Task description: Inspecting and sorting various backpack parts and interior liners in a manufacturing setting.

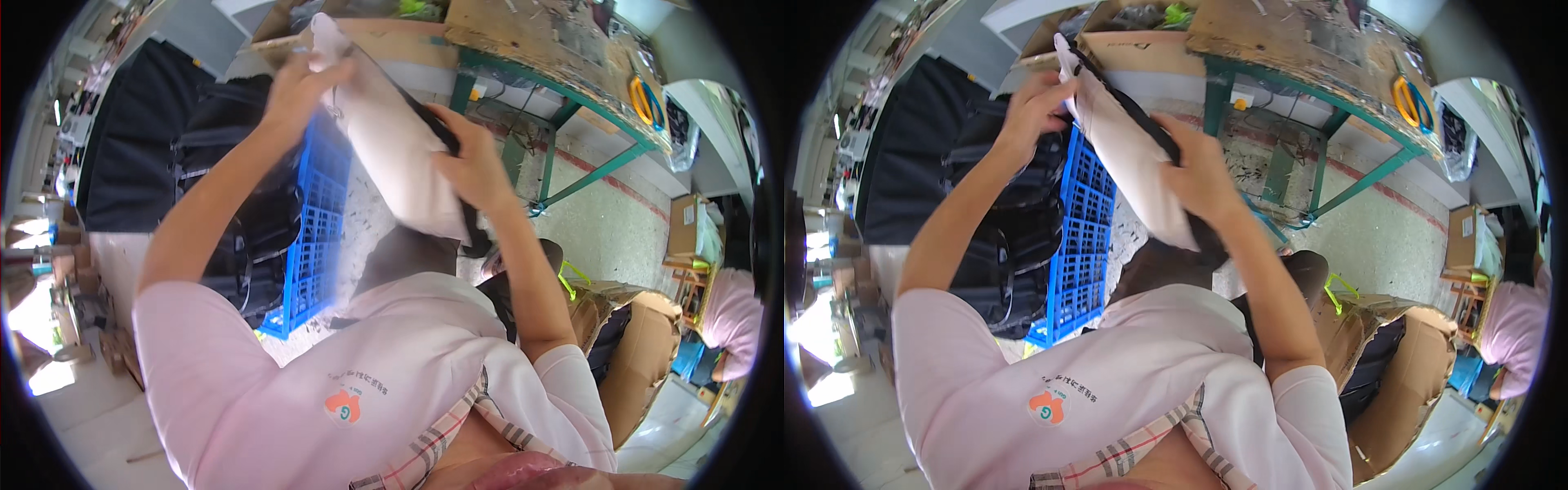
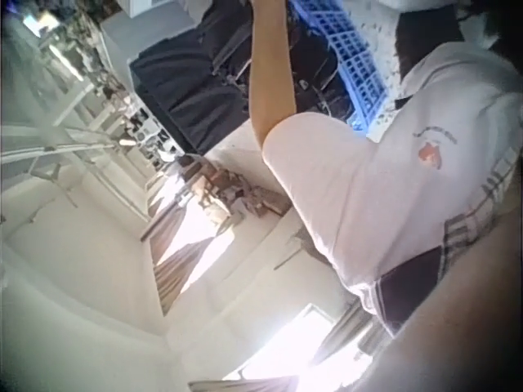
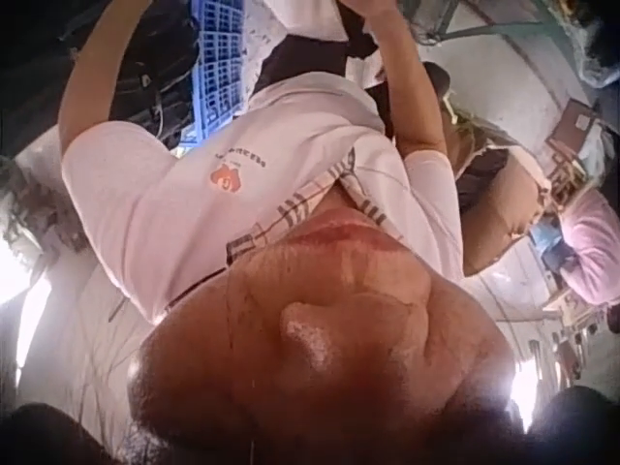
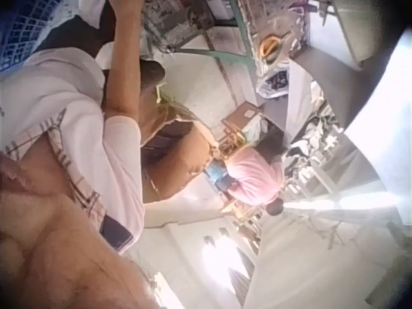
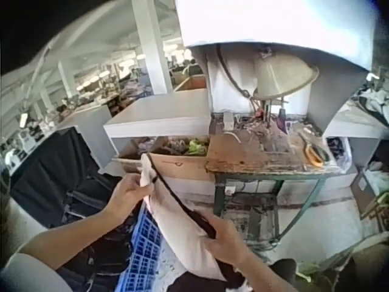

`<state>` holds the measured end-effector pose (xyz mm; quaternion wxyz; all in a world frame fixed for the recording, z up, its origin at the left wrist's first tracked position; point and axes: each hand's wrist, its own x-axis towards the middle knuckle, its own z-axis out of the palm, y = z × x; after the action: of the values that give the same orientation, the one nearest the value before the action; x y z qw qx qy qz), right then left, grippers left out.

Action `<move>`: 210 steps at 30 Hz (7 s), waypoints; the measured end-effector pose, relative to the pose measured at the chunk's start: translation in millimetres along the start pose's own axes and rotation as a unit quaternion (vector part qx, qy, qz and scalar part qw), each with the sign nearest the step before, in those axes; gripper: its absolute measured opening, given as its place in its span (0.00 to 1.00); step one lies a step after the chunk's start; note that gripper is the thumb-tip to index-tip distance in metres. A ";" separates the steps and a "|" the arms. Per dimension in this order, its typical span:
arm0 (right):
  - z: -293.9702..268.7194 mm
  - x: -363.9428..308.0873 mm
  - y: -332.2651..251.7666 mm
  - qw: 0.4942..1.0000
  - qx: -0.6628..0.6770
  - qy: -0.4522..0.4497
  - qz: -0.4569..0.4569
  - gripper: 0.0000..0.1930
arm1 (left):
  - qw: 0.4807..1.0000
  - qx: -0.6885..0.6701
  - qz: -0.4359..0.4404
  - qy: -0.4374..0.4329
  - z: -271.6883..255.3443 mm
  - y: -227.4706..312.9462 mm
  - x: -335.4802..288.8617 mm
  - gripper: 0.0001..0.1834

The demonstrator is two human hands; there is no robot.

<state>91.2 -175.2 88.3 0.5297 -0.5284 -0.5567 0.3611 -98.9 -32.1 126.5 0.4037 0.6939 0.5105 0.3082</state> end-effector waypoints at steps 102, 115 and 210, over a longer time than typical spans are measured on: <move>-118.7 6.4 -38.4 0.929 -0.240 0.233 -0.161 0.19 | 0.992 0.071 0.058 -0.090 -75.4 66.2 -24.8 0.17; -15.7 -63.8 35.5 0.962 0.253 0.061 0.089 0.20 | 0.874 -0.473 0.026 0.109 -35.4 -29.6 -63.0 0.31; -64.3 -119.7 58.7 0.942 -0.308 0.002 0.134 0.14 | 0.659 -0.385 -0.230 0.604 -241.0 -333.2 -351.1 0.22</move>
<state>151.4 -291.0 18.4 0.2884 -0.7364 -0.5637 0.2383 -555.9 -258.0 -53.8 0.2951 -0.0017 0.6210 0.7262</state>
